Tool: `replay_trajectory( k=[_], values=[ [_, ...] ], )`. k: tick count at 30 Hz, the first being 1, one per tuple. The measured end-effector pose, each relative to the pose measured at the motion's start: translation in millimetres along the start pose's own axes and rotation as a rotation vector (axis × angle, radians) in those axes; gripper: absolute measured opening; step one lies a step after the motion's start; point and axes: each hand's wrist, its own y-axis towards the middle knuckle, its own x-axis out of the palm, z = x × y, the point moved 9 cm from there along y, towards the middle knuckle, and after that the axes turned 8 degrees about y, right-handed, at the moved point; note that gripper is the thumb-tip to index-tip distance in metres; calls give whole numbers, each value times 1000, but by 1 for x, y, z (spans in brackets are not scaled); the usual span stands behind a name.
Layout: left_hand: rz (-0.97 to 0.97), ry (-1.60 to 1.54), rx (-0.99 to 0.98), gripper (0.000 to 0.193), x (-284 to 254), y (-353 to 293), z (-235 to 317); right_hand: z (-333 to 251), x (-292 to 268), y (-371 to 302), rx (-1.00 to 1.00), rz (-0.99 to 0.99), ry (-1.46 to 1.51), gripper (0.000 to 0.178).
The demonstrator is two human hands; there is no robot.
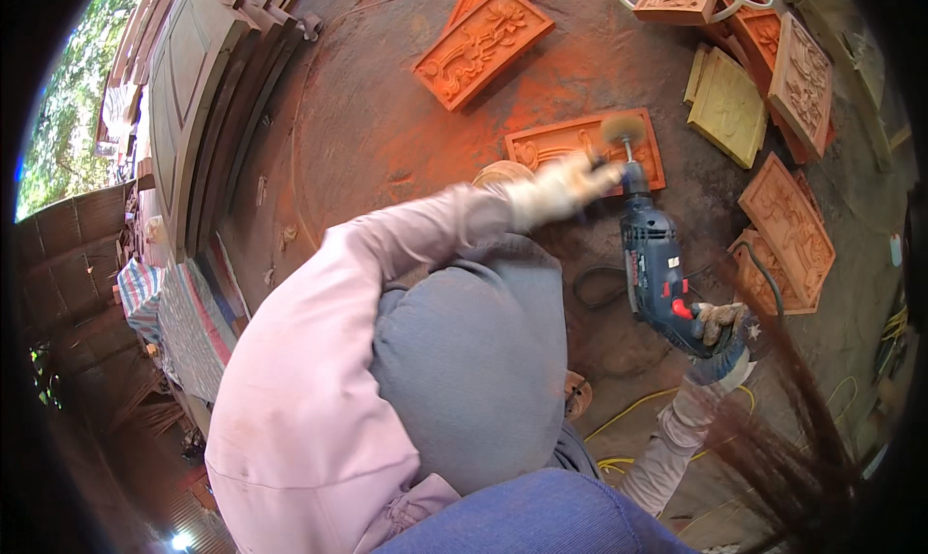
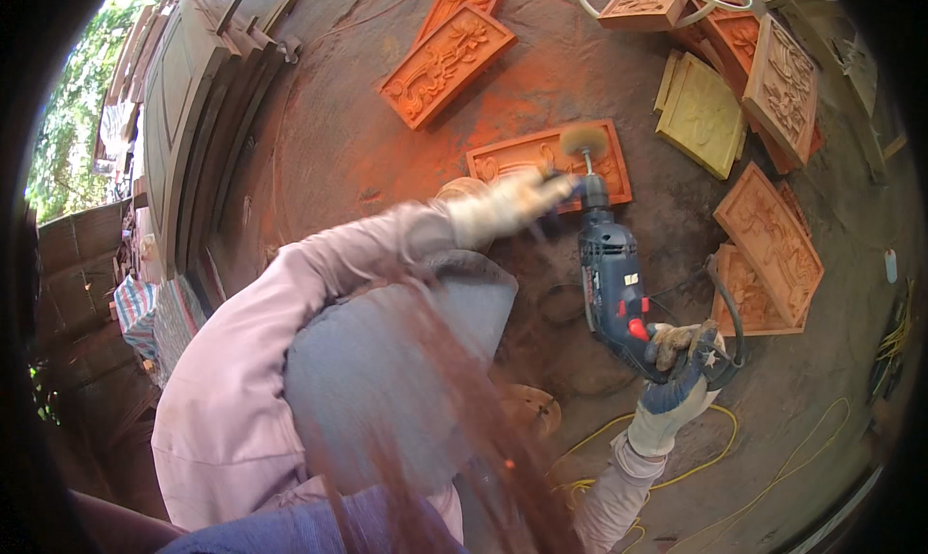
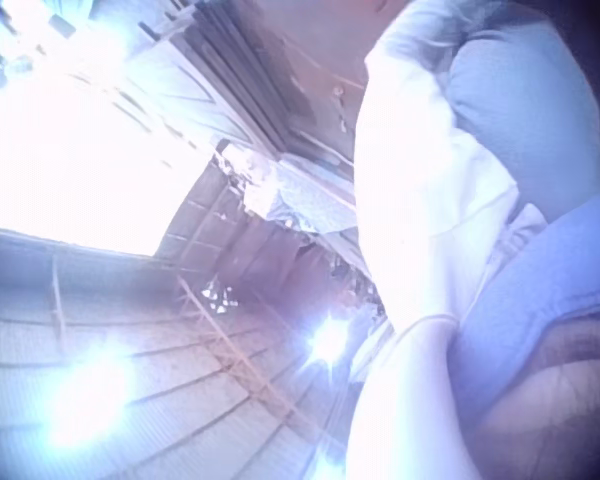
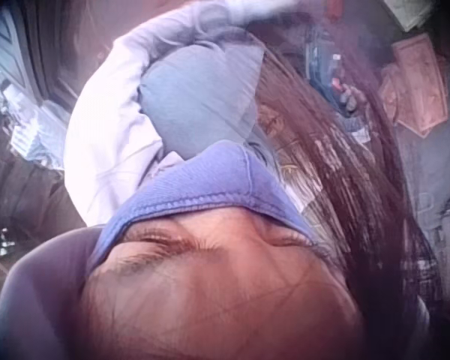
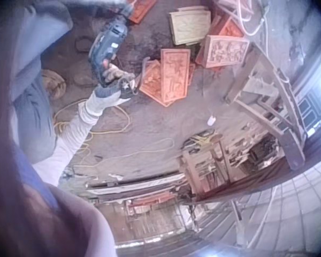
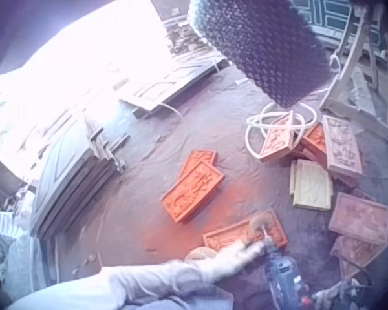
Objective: The person uses a power drill with a wire brush attachment to sand the surface of several orange rectangular wooden panels with carved designs. They work on each panel individually, then use a hose to blow dust off the finished pieces.
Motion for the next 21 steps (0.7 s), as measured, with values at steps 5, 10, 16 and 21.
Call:
replay_trajectory(
  k=[5, 10, 16, 21],
  values=[
    [643, 1296, -329, 116, -213, 19, -67, -19, 44, 10, -172, -120, -260, 34],
    [411, 1001, -519, 131, -241, 5, -132, -20, 83, 25, -219, -137, -279, 35],
    [321, 1045, -467, 134, -196, -50, -151, 7, 98, 37, -37, -225, 53, 27],
    [363, 933, -333, 67, -229, -103, -142, 41, 127, 28, 15, -153, -14, 24]
  ],
)
